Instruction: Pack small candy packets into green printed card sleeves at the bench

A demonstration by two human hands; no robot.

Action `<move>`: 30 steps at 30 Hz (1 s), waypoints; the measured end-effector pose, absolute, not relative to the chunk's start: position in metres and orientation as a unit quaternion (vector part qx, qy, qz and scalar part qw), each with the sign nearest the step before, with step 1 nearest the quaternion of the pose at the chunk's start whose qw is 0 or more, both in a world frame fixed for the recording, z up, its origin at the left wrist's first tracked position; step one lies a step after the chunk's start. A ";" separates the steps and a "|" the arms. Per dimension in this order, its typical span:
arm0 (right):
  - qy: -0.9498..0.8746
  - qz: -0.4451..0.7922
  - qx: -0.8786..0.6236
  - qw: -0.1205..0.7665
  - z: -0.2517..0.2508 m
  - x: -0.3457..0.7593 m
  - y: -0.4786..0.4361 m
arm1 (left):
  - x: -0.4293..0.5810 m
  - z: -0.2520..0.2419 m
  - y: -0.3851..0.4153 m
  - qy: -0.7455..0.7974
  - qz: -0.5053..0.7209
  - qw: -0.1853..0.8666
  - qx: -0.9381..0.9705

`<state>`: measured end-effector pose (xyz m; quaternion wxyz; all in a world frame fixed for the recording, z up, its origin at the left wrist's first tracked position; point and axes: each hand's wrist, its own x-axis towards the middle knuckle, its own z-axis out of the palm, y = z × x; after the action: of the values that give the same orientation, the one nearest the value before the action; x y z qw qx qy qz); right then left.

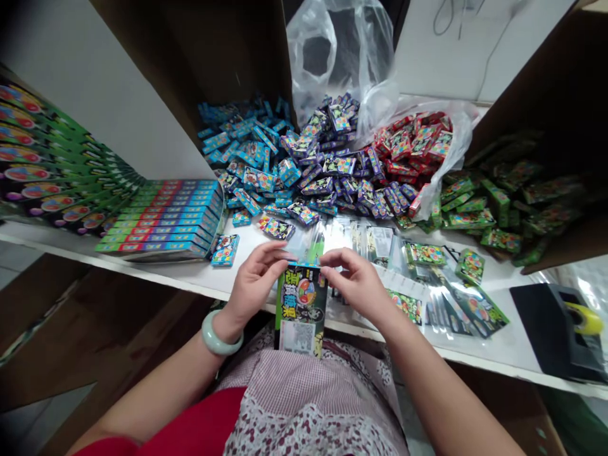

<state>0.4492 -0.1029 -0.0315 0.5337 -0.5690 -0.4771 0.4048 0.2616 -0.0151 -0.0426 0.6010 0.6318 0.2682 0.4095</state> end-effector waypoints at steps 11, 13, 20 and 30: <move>-0.445 0.485 -0.592 0.465 -0.004 0.445 -0.084 | 0.268 -0.014 -0.008 0.323 0.330 0.604 0.649; -0.455 0.498 -0.587 0.447 -0.002 0.446 -0.085 | 0.264 -0.016 -0.006 0.292 0.320 0.614 0.660; -0.498 0.448 -0.594 0.444 0.000 0.440 -0.099 | 0.250 -0.018 0.001 0.214 0.287 0.624 0.695; -0.515 0.460 -0.581 0.431 0.003 0.443 -0.100 | 0.254 -0.005 0.009 0.200 0.213 0.632 0.718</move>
<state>0.4428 -0.1000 0.0031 0.4314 -0.5806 -0.5152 0.4597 0.2539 0.0087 -0.0053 0.6321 0.7179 0.1996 0.2126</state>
